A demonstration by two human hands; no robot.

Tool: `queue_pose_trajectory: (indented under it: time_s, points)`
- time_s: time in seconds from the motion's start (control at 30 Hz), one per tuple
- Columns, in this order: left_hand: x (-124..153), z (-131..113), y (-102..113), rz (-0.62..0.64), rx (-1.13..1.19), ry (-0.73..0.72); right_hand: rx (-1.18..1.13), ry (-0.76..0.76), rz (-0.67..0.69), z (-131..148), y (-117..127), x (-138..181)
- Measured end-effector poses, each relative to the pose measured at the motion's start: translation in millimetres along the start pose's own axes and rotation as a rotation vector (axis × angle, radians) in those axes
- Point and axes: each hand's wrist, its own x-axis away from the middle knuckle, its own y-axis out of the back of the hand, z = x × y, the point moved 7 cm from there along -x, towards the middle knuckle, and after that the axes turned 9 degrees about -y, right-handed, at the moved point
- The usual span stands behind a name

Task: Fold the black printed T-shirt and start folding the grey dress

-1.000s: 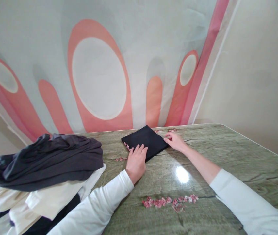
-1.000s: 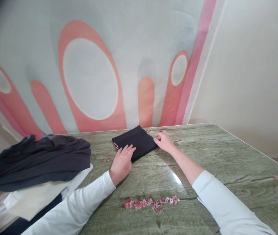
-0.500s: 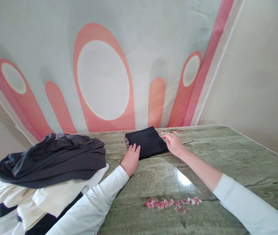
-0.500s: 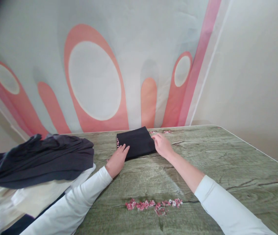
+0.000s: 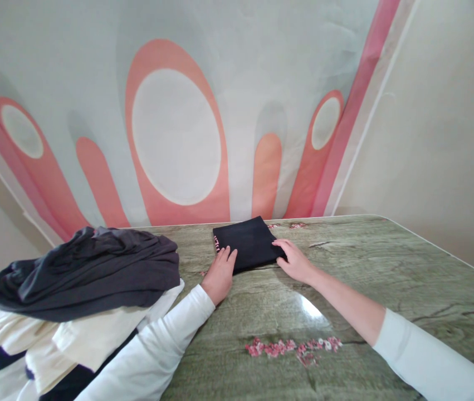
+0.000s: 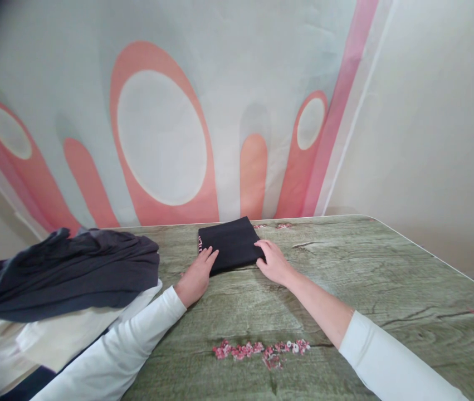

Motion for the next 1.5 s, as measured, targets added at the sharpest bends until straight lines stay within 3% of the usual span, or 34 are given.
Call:
queue_pose_trajectory:
  time_s: [0.17,0.5,0.7,0.9,1.0,1.07,1.23,1.33,1.5]
  points:
    - [1,5,-5,0.007,0.065,0.008,-0.083,-0.085,-0.026,-15,-4,-6]
    - [2,5,-1,0.029,0.050,0.031,0.133,-0.214,-0.058,-43,-7,-9]
    - [6,4,6,-0.008,0.095,-0.043,0.075,-0.159,0.002,-46,0,-12]
    - [11,5,7,-0.068,0.186,-0.114,-0.169,-0.062,0.083,-47,9,-9]
    - [12,3,10,-0.090,0.221,-0.091,-0.179,-0.066,-0.022,-40,21,-5]
    - [16,2,17,-0.152,0.230,-0.057,-0.106,0.010,-0.053,-23,24,1]
    - [31,-2,43,-0.285,0.212,-0.025,0.070,0.191,0.116,14,2,16]
    - [39,-2,50,-0.263,0.210,-0.022,0.123,0.198,0.161,15,-4,19]
    - [45,-4,54,-0.248,0.199,-0.129,0.168,0.147,0.019,4,9,16]
